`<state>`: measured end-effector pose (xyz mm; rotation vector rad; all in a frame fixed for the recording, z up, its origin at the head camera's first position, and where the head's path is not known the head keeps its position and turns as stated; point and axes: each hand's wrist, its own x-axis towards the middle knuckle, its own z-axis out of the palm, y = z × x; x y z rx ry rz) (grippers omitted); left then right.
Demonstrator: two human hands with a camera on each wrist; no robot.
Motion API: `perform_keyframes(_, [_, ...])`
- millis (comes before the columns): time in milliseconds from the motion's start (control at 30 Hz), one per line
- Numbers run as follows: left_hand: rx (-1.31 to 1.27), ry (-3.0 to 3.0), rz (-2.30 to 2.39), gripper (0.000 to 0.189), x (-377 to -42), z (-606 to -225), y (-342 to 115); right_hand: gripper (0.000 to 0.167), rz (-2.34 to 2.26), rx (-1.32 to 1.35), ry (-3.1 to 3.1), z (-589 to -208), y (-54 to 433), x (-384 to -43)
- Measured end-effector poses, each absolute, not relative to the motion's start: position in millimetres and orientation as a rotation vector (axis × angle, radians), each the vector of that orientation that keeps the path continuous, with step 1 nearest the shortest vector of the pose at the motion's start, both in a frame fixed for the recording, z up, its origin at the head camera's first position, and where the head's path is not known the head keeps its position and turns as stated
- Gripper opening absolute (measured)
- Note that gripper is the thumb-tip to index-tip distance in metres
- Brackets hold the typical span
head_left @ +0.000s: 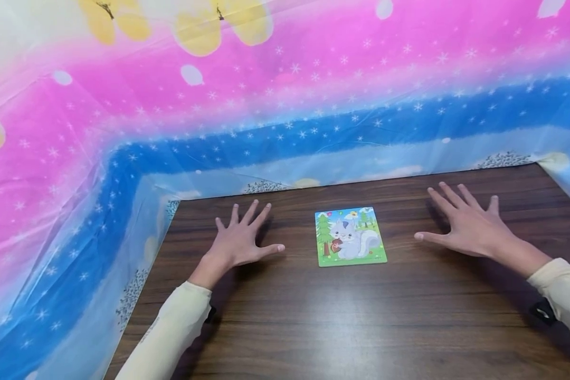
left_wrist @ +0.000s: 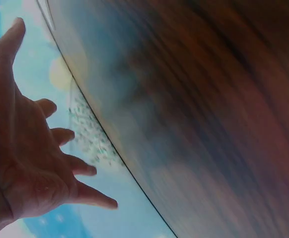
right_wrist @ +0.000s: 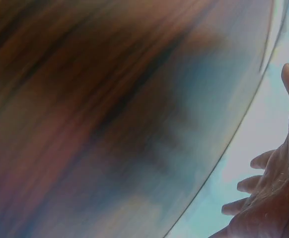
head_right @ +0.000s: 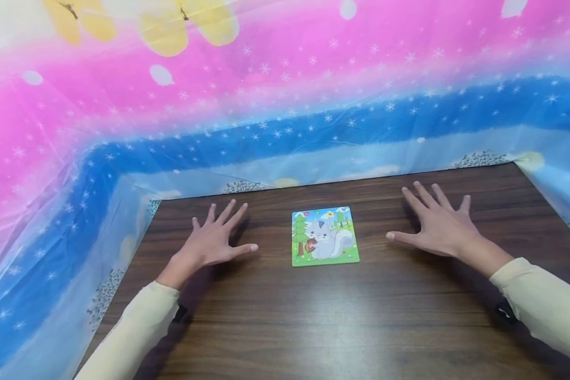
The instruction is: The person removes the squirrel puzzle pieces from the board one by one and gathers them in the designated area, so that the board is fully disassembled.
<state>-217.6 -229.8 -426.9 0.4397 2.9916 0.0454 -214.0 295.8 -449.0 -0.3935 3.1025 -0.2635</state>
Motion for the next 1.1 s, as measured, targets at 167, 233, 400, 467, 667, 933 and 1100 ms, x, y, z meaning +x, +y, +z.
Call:
perform_keyframes(167, [0.581,2.940,0.041,0.105,-220.2,-426.9,-206.0,0.114,-0.268,-0.536,3.143,-445.4,265.6,-215.6])
perform_keyframes(233, [0.631,2.904,0.042,0.105,-221.6,-428.3,-196.1,0.111,-0.273,-0.589,3.139,-444.7,252.7,-216.1])
perform_keyframes(400, [0.740,2.819,0.049,0.108,-225.4,-431.7,-173.8,0.101,-0.258,-0.723,3.102,-442.8,225.1,-214.7])
perform_keyframes(467, [0.781,2.804,0.044,0.109,-227.2,-432.2,-166.8,0.097,-0.255,-0.774,3.095,-442.0,216.2,-214.5])
perform_keyframes(667, [0.882,2.779,0.015,0.104,-231.0,-433.0,-152.4,0.089,-0.301,-0.894,3.049,-441.1,193.2,-217.3])
perform_keyframes(933, [0.846,2.734,-0.041,0.103,-231.8,-437.9,-147.0,0.076,-0.422,-0.912,2.952,-440.8,159.2,-232.2])
perform_keyframes(1100, [0.837,2.738,-0.024,0.103,-232.8,-439.8,-145.2,0.068,-0.490,-0.894,2.903,-440.2,138.0,-246.6])
